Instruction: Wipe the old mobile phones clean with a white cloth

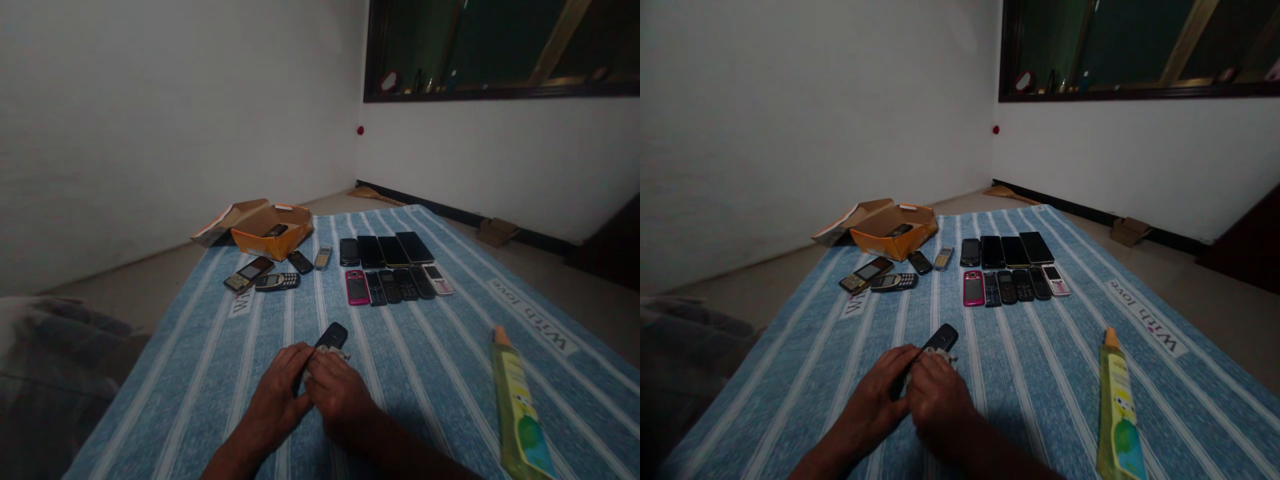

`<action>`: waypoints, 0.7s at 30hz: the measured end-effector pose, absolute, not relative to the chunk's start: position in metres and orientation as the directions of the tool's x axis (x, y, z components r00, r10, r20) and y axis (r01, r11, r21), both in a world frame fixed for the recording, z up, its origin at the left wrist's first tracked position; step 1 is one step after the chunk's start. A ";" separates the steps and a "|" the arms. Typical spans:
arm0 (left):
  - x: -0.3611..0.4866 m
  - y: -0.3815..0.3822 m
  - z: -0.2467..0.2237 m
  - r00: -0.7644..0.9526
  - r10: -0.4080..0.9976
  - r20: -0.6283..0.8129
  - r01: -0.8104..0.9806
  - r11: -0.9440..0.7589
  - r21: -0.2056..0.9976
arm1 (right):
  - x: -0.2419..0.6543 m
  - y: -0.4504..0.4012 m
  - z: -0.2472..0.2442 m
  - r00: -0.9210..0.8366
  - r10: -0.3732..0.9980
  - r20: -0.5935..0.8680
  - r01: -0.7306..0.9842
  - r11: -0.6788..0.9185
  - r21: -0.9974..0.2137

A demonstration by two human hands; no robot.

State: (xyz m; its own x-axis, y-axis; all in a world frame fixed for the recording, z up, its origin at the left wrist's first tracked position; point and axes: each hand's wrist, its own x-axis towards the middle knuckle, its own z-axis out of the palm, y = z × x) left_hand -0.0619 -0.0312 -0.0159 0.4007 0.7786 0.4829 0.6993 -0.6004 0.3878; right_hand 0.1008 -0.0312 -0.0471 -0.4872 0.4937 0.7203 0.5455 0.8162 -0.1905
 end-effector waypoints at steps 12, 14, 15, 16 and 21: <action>-0.060 -0.032 -0.015 0.394 0.807 0.440 0.727 -0.567 0.387 | 0.114 -0.032 -0.047 -0.481 0.516 0.709 0.564 0.801 -0.201; -0.059 -0.032 -0.015 0.391 0.808 0.441 0.726 -0.566 0.391 | 0.113 -0.032 -0.046 -0.480 0.517 0.709 0.560 0.802 -0.206; -0.059 -0.032 -0.015 0.390 0.806 0.445 0.726 -0.566 0.391 | 0.112 -0.032 -0.045 -0.486 0.517 0.704 0.551 0.807 -0.212; -0.058 -0.032 -0.015 0.388 0.805 0.448 0.726 -0.567 0.389 | 0.111 -0.033 -0.044 -0.493 0.517 0.700 0.541 0.812 -0.219; -0.060 -0.031 -0.016 0.400 0.795 0.457 0.728 -0.578 0.368 | 0.104 -0.032 -0.040 -0.516 0.529 0.674 0.509 0.822 -0.255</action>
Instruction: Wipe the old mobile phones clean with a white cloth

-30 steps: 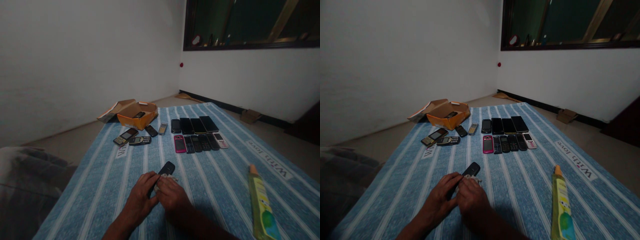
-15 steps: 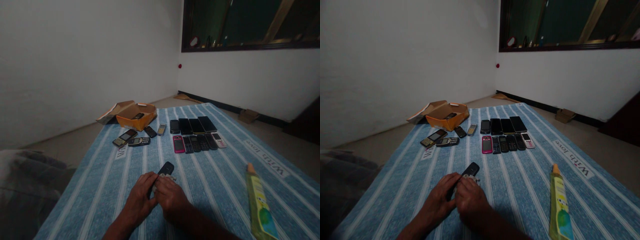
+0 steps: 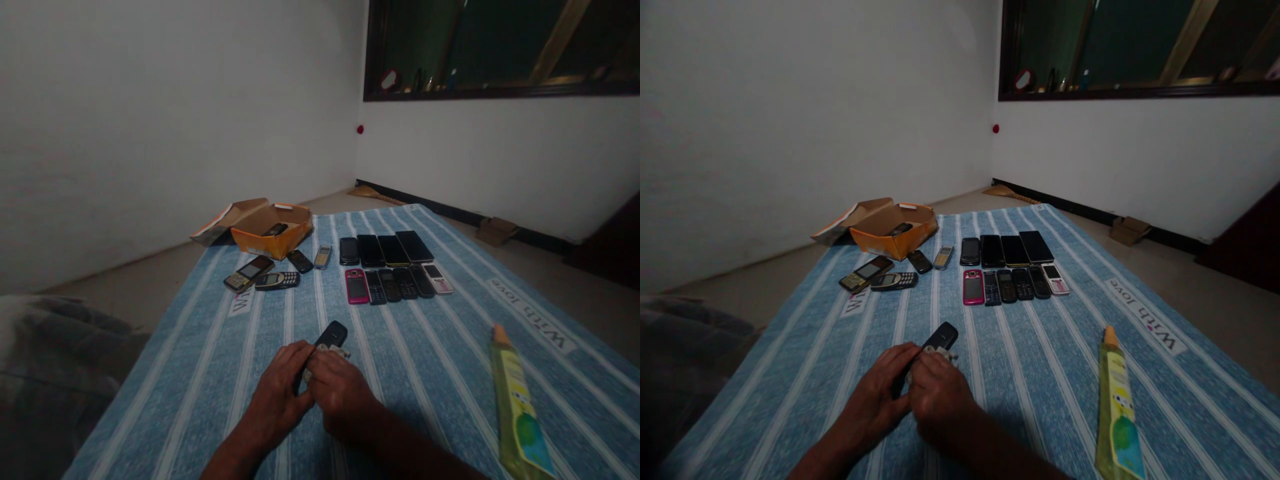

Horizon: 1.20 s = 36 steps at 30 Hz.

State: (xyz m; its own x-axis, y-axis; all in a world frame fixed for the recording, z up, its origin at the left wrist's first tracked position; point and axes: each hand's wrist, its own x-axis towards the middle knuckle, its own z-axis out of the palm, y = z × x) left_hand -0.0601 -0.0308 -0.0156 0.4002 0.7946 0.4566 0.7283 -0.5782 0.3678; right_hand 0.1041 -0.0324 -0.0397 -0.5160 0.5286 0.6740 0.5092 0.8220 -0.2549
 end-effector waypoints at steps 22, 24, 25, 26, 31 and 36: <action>-0.061 -0.031 -0.019 0.376 0.800 0.467 0.745 -0.561 0.361 | 0.105 -0.021 -0.049 -0.449 0.626 0.638 0.612 0.735 -0.290; -0.059 -0.031 -0.017 0.387 0.786 0.482 0.737 -0.578 0.351 | 0.101 -0.025 -0.046 -0.466 0.584 0.665 0.573 0.772 -0.276; -0.059 -0.031 -0.016 0.393 0.777 0.492 0.732 -0.588 0.345 | 0.100 -0.027 -0.045 -0.470 0.565 0.678 0.553 0.787 -0.273; -0.059 -0.031 -0.015 0.397 0.770 0.500 0.727 -0.596 0.341 | 0.098 -0.028 -0.044 -0.470 0.551 0.690 0.537 0.799 -0.271; -0.060 -0.031 -0.016 0.401 0.772 0.494 0.721 -0.598 0.349 | 0.101 -0.033 -0.039 -0.478 0.536 0.696 0.523 0.810 -0.264; -0.059 -0.032 -0.018 0.379 0.793 0.476 0.738 -0.570 0.361 | 0.113 -0.028 -0.042 -0.450 0.522 0.724 0.532 0.808 -0.252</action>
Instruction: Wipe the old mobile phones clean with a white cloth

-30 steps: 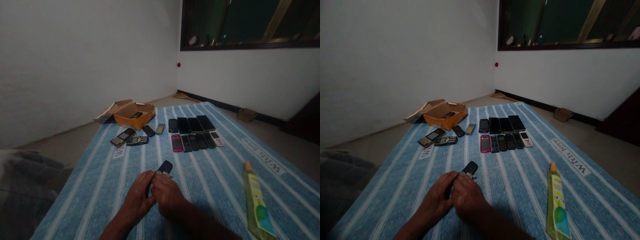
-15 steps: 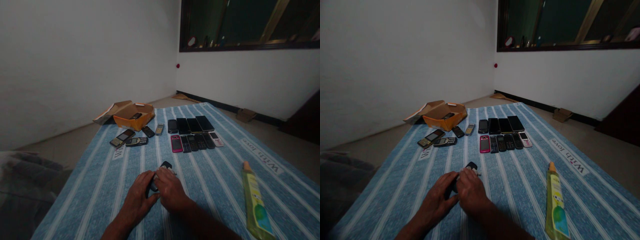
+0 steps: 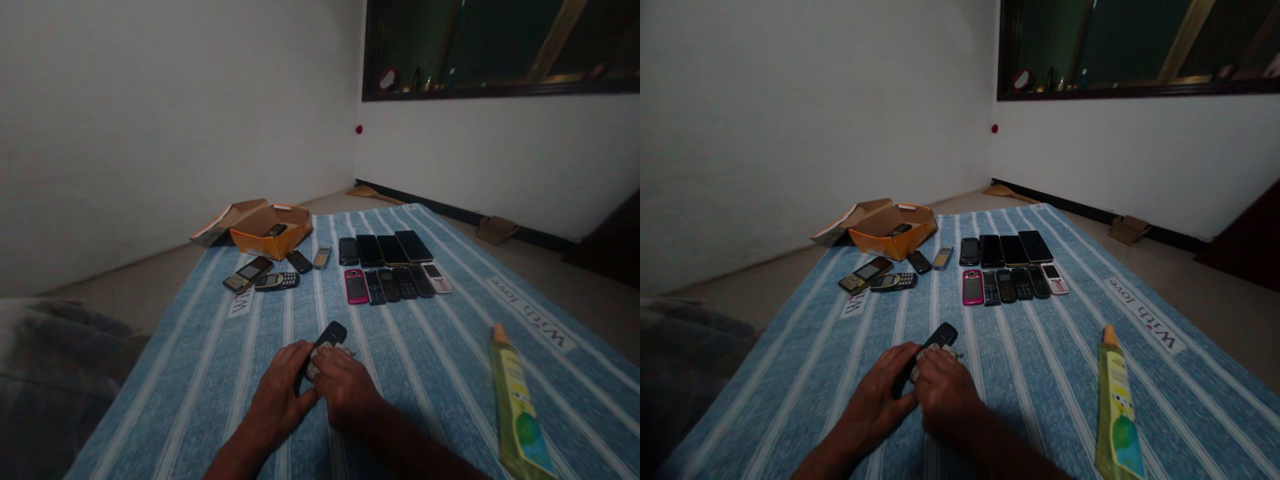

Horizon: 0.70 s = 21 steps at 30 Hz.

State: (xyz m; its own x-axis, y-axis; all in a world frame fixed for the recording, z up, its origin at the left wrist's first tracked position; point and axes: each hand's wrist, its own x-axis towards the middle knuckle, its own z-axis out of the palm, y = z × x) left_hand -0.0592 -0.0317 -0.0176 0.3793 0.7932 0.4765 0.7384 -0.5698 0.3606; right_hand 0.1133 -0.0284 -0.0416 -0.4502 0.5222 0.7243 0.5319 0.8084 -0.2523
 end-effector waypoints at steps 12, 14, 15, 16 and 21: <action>-0.059 -0.031 -0.020 0.389 0.787 0.479 0.720 -0.584 0.375 | 0.109 -0.030 -0.040 -0.489 0.527 0.695 0.499 0.823 -0.273; -0.059 -0.032 -0.018 0.390 0.792 0.470 0.721 -0.580 0.379 | 0.111 -0.026 -0.040 -0.483 0.549 0.682 0.517 0.808 -0.284; -0.058 -0.032 -0.017 0.391 0.794 0.466 0.722 -0.579 0.380 | 0.113 -0.024 -0.040 -0.472 0.559 0.682 0.529 0.798 -0.288; -0.058 -0.032 -0.017 0.393 0.795 0.463 0.722 -0.578 0.380 | 0.114 -0.021 -0.041 -0.458 0.570 0.682 0.542 0.787 -0.294; -0.060 -0.032 -0.019 0.384 0.794 0.472 0.737 -0.571 0.361 | 0.121 -0.015 -0.048 -0.397 0.626 0.671 0.601 0.730 -0.325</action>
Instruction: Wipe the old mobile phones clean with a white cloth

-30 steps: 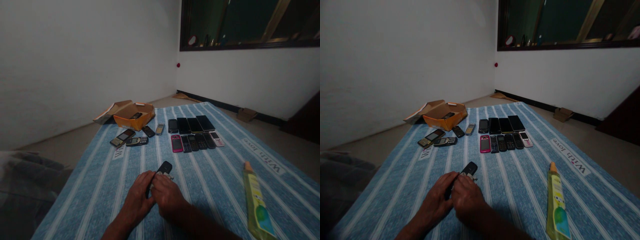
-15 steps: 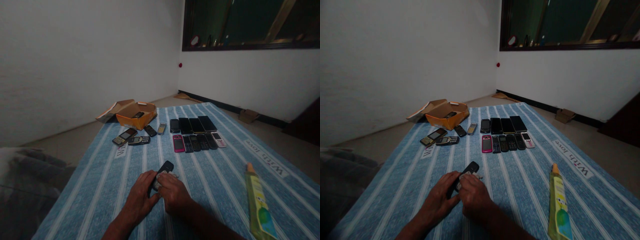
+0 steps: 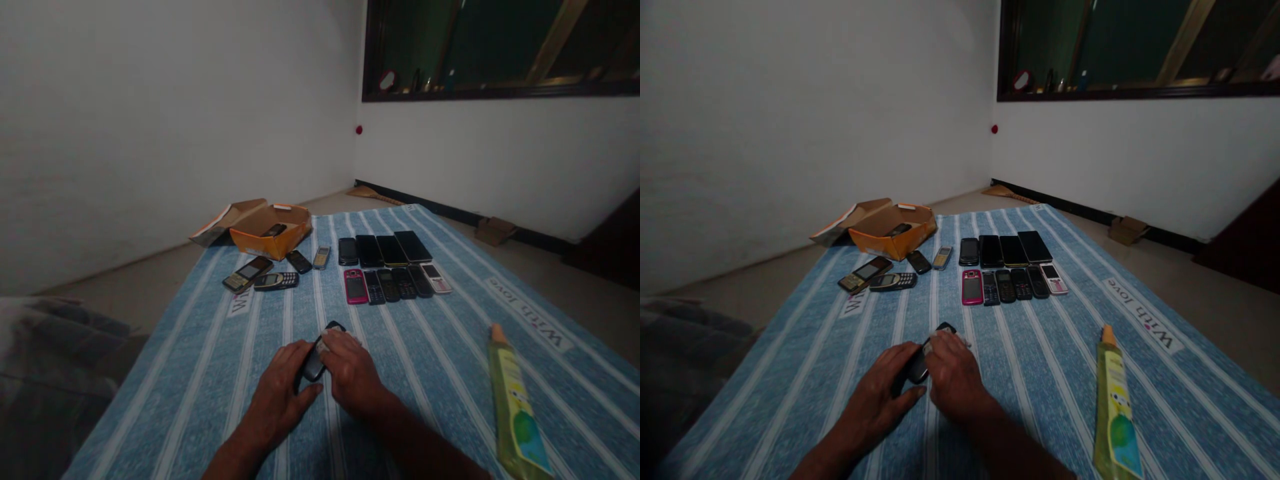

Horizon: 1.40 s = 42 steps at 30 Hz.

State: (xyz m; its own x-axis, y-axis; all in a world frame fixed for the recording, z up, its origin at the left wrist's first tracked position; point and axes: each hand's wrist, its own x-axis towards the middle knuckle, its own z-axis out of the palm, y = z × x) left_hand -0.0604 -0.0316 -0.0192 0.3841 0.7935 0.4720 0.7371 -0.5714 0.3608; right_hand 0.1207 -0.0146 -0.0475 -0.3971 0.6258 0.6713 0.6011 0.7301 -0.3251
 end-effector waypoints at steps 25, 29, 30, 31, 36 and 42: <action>-0.060 -0.029 -0.027 0.363 0.809 0.462 0.763 -0.543 0.350 | 0.116 -0.004 -0.046 -0.333 0.707 0.624 0.694 0.632 -0.346; -0.058 -0.028 -0.027 0.359 0.802 0.478 0.763 -0.547 0.344 | 0.114 -0.009 -0.047 -0.326 0.730 0.601 0.700 0.614 -0.365; -0.057 -0.028 -0.026 0.359 0.801 0.480 0.760 -0.549 0.347 | 0.114 -0.011 -0.047 -0.341 0.730 0.592 0.691 0.622 -0.369; -0.057 -0.028 -0.025 0.357 0.801 0.480 0.759 -0.548 0.351 | 0.114 -0.013 -0.047 -0.361 0.726 0.585 0.678 0.635 -0.370; -0.055 -0.029 -0.020 0.343 0.806 0.482 0.758 -0.540 0.365 | 0.108 -0.024 -0.047 -0.436 0.645 0.627 0.605 0.726 -0.326; -0.058 -0.030 -0.022 0.377 0.773 0.511 0.752 -0.577 0.317 | 0.101 -0.031 -0.042 -0.473 0.571 0.671 0.537 0.791 -0.294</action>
